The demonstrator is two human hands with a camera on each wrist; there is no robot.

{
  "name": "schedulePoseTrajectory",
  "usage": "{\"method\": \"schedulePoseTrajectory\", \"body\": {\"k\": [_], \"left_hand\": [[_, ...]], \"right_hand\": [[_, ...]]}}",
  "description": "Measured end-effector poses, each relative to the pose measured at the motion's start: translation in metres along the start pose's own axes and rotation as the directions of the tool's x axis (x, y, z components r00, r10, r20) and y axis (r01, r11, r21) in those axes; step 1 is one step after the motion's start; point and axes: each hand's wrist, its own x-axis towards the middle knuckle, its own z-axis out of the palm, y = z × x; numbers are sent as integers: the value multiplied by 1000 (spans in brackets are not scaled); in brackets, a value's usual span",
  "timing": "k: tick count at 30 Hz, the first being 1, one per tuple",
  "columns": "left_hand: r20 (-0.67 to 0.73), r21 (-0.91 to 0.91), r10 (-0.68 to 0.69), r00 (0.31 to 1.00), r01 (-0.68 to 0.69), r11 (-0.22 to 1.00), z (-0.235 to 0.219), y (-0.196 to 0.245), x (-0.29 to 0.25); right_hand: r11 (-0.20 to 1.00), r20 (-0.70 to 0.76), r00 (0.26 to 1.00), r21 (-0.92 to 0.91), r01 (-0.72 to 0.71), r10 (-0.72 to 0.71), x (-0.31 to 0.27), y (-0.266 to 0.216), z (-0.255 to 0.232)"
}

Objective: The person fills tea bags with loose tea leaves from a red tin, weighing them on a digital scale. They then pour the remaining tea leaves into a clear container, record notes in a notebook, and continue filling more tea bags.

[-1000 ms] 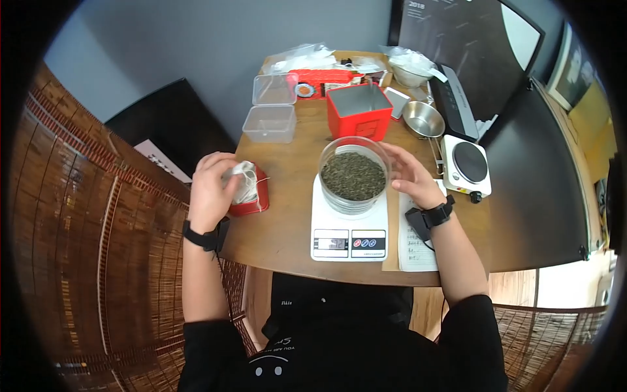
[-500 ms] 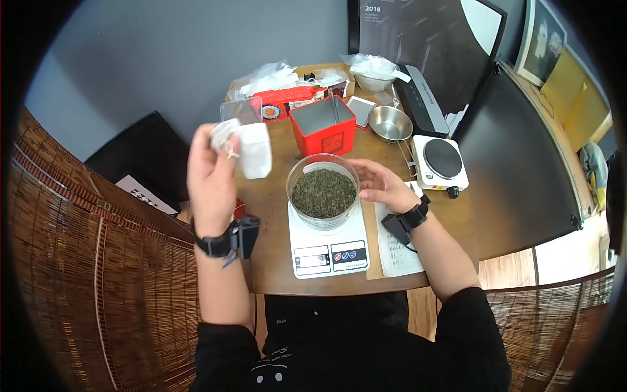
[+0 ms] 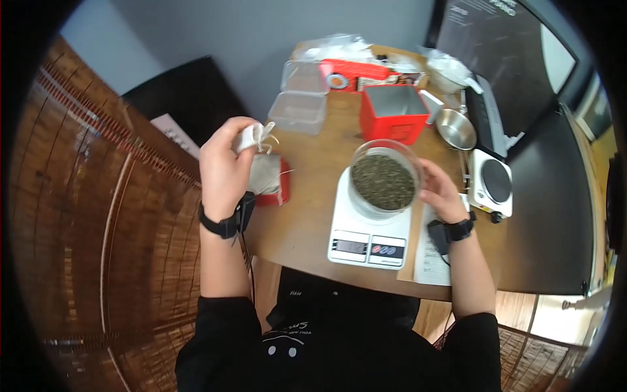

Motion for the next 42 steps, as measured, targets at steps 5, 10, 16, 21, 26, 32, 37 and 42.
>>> {"method": "schedulePoseTrajectory", "body": {"k": [5, 10, 16, 21, 26, 32, 37, 42], "left_hand": [[226, 174, 79, 971, -120, 977, -2, -56, -24], [295, 187, 62, 954, -121, 975, -13, -53, -29], [445, 163, -36, 895, -42, 986, -31, -60, -28], [310, 173, -163, 937, 113, 978, -30, -56, -20], [154, -95, -230, 961, 246, 965, -18, -17, -11], [223, -831, 136, 965, 115, 545, 49, 19, 16], [244, -951, 273, 931, 175, 253, 116, 33, 42], [351, -914, 404, 845, 215, 345, 130, 41, 58]], "right_hand": [[999, 22, 999, -12, -43, 43, 1, -6, 1], [1000, 30, 999, -23, -14, 15, 2, -6, 2], [1000, 35, 999, -21, 8, -7, 2, -5, 3], [1000, 35, 999, -16, 7, -6, 2, -3, 2], [1000, 23, 1000, -25, 2, -1, 2, -3, 1], [999, 22, 999, 3, 36, -36, 1, -1, 0], [996, -9, 996, -14, 86, -86, 4, -10, 6], [985, -198, 974, -157, 77, -108, 2, -37, 21]]}}
